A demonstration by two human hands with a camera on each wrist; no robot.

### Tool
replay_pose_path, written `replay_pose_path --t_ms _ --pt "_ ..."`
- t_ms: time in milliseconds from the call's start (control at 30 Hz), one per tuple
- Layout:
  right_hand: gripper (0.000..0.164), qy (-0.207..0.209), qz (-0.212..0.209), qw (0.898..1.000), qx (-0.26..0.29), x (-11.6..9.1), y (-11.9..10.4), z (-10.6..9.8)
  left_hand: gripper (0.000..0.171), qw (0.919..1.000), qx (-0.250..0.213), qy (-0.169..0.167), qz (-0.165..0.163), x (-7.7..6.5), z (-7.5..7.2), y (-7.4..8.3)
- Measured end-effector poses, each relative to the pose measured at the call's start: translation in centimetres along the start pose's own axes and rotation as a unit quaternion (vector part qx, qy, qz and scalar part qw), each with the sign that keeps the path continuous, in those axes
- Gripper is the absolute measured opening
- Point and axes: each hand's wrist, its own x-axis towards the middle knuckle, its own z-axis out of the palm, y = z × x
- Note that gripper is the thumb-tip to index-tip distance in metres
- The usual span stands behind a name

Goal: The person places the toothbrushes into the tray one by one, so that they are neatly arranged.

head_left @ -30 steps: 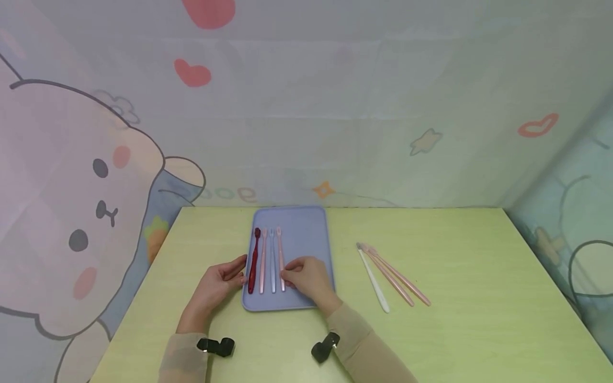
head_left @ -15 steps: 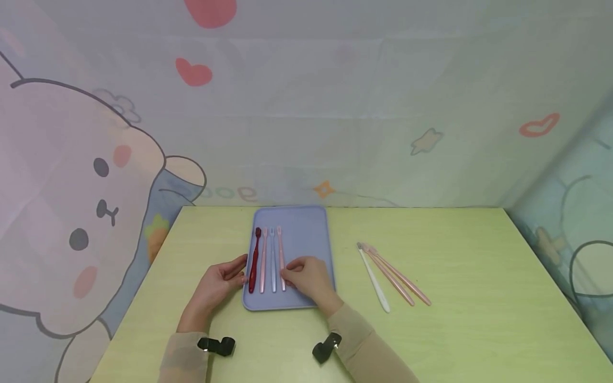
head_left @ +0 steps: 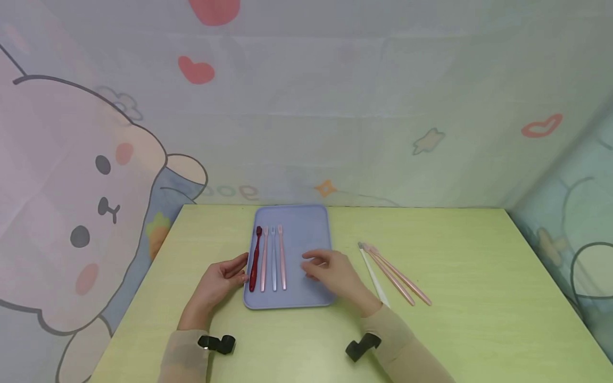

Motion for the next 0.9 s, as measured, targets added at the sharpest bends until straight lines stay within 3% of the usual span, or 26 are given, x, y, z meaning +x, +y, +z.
replay_pose_path --t_ms 167,333,467,600,733,900 --pt "0.037 -0.013 -0.012 1.000 0.012 -2.1 0.3 -5.3 0.059 1.0000 0.005 0.002 -0.001 0.1 0.1 0.0" --pt "0.040 0.019 0.008 1.000 0.013 -4.4 1.5 -10.7 0.059 1.0000 0.007 0.000 -0.003 0.0 0.1 -0.1" --pt "0.043 0.043 0.019 0.999 -0.024 -6.4 2.6 -15.0 0.059 1.0000 0.008 -0.002 -0.001 0.1 0.0 -0.1" --pt "0.046 0.030 0.044 0.997 -0.058 -8.2 3.8 -18.7 0.059 0.9999 0.014 -0.004 0.001 -0.2 -0.1 -0.2" --pt "0.047 -0.003 0.078 0.995 -0.068 -9.6 4.6 -21.2 0.060 0.9998 0.017 0.002 -0.006 -0.4 0.0 -0.3" --pt "0.046 -0.031 0.113 0.991 -0.067 -10.1 5.6 -22.7 0.060 0.9998 0.018 0.009 -0.007 -0.2 0.1 0.0"
